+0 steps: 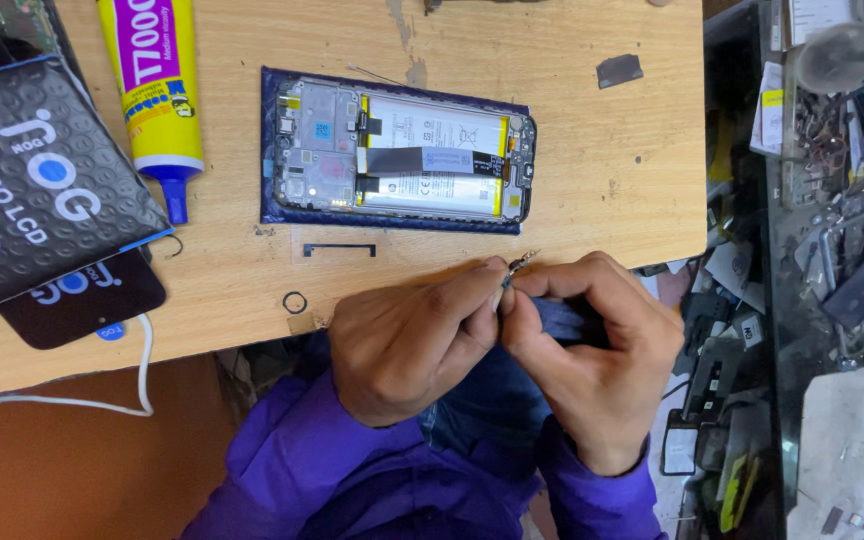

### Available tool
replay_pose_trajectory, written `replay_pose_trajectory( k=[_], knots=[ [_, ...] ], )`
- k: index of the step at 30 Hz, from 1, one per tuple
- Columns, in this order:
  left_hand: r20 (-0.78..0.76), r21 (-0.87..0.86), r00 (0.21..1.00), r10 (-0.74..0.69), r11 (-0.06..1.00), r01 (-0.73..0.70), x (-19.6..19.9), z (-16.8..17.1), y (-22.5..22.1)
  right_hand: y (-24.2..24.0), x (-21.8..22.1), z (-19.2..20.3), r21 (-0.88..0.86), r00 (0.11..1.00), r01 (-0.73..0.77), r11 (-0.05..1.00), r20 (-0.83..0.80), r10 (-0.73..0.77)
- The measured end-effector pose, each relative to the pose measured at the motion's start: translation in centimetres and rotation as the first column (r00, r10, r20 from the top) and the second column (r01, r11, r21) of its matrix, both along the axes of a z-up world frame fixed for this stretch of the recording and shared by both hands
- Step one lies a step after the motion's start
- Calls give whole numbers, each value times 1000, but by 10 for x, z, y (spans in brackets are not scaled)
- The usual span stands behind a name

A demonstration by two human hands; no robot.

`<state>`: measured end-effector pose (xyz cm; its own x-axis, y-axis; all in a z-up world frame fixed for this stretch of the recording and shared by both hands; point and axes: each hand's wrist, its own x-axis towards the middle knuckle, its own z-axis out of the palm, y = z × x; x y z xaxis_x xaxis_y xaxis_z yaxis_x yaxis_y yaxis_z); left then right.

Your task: The person cleans a small electronic component with a cloth, then places it into a disassembled smartphone chassis. They connect internal ribbon cables and use a screwdriver to secure the component with screws.

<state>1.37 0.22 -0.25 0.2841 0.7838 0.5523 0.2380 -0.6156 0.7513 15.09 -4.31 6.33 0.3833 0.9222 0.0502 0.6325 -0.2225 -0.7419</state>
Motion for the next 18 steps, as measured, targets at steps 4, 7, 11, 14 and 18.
replay_pose_trajectory(
  k=[4,7,11,14,18],
  knots=[
    [3,-15,1000,4,1000,-3,1,1,-1,-1,1,1,14,1000,2,1000,-7,-2],
    [11,-21,1000,-4,1000,5,0,4,0,-14,5,-5,2,998,9,1000,70,-9],
    [83,-284,996,-14,958,37,-4,14,-3,-51,27,-22,19,976,180,983,-129,-176],
    [268,-619,963,-30,761,195,-10,27,-5,-76,54,-51,68,947,293,954,-157,-280],
    [551,-792,833,51,348,502,-13,46,-5,-100,74,-103,-91,972,120,989,214,-98]
  ],
)
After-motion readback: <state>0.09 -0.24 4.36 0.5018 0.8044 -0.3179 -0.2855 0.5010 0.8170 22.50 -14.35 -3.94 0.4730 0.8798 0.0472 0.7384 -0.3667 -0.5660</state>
